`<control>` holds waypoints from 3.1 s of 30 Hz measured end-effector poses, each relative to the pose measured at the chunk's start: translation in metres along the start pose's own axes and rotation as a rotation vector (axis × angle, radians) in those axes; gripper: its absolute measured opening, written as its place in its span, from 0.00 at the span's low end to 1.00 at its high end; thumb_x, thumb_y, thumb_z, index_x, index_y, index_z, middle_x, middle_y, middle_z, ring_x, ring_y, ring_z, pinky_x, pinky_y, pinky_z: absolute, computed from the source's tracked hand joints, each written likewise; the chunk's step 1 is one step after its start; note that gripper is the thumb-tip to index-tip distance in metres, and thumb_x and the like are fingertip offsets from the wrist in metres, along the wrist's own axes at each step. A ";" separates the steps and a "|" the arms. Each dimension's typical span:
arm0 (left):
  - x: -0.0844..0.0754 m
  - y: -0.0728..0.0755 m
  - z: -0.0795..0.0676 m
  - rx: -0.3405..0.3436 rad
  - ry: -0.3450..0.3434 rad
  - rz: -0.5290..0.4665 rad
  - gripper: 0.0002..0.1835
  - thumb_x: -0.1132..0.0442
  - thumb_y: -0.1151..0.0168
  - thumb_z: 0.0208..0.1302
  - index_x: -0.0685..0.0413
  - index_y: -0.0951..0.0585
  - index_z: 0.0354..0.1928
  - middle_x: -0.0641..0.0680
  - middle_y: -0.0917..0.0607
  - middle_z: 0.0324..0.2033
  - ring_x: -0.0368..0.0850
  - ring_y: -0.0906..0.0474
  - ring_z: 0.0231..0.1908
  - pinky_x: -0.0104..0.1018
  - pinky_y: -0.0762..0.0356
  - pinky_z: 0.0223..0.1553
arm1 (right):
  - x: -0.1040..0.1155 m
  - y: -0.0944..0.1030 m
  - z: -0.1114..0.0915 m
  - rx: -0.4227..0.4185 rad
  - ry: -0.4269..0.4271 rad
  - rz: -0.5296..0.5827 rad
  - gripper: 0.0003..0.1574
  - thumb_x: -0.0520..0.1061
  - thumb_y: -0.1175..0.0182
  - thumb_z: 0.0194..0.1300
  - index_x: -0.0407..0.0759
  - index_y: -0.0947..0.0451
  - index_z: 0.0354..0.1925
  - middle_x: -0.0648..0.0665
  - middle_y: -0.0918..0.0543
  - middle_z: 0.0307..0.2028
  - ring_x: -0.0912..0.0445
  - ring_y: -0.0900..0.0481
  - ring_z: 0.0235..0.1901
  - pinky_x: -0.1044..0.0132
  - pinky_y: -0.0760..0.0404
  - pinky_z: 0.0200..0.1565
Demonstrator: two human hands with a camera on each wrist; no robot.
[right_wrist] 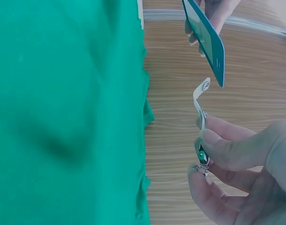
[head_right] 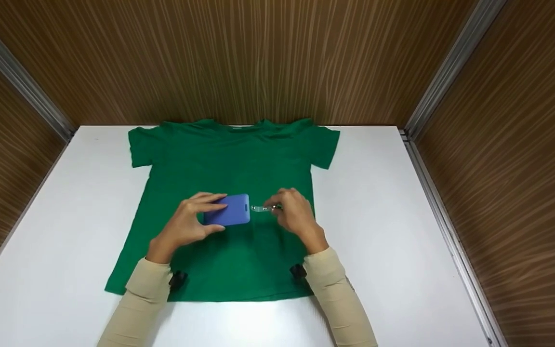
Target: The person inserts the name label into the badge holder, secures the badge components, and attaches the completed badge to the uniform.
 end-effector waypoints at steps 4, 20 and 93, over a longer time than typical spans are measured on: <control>0.000 -0.001 0.000 -0.005 -0.005 -0.005 0.27 0.63 0.21 0.57 0.53 0.14 0.60 0.54 0.20 0.68 0.57 0.25 0.68 0.60 0.29 0.70 | 0.001 -0.001 -0.001 -0.002 0.025 0.028 0.12 0.29 0.33 0.65 0.40 0.09 0.43 0.40 0.12 0.41 0.42 0.18 0.44 0.43 0.19 0.48; 0.001 -0.003 0.000 0.002 -0.013 -0.029 0.26 0.61 0.21 0.58 0.53 0.14 0.60 0.54 0.20 0.68 0.57 0.25 0.68 0.60 0.29 0.70 | 0.006 -0.006 0.001 0.022 0.067 0.108 0.08 0.28 0.36 0.66 0.36 0.13 0.42 0.38 0.13 0.41 0.47 0.16 0.43 0.47 0.13 0.48; -0.001 -0.012 0.005 0.021 -0.051 -0.129 0.30 0.61 0.35 0.73 0.48 0.28 0.75 0.57 0.21 0.65 0.52 0.24 0.67 0.49 0.25 0.68 | 0.034 -0.002 -0.004 -0.073 0.212 0.061 0.08 0.31 0.32 0.65 0.39 0.12 0.41 0.42 0.14 0.40 0.50 0.17 0.42 0.59 0.12 0.39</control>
Point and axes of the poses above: each hand's wrist, its own z-axis towards the middle knuckle, its own y-axis out of the back of the hand, x = y × z, the point moved 1 cm from there along z, towards the middle knuckle
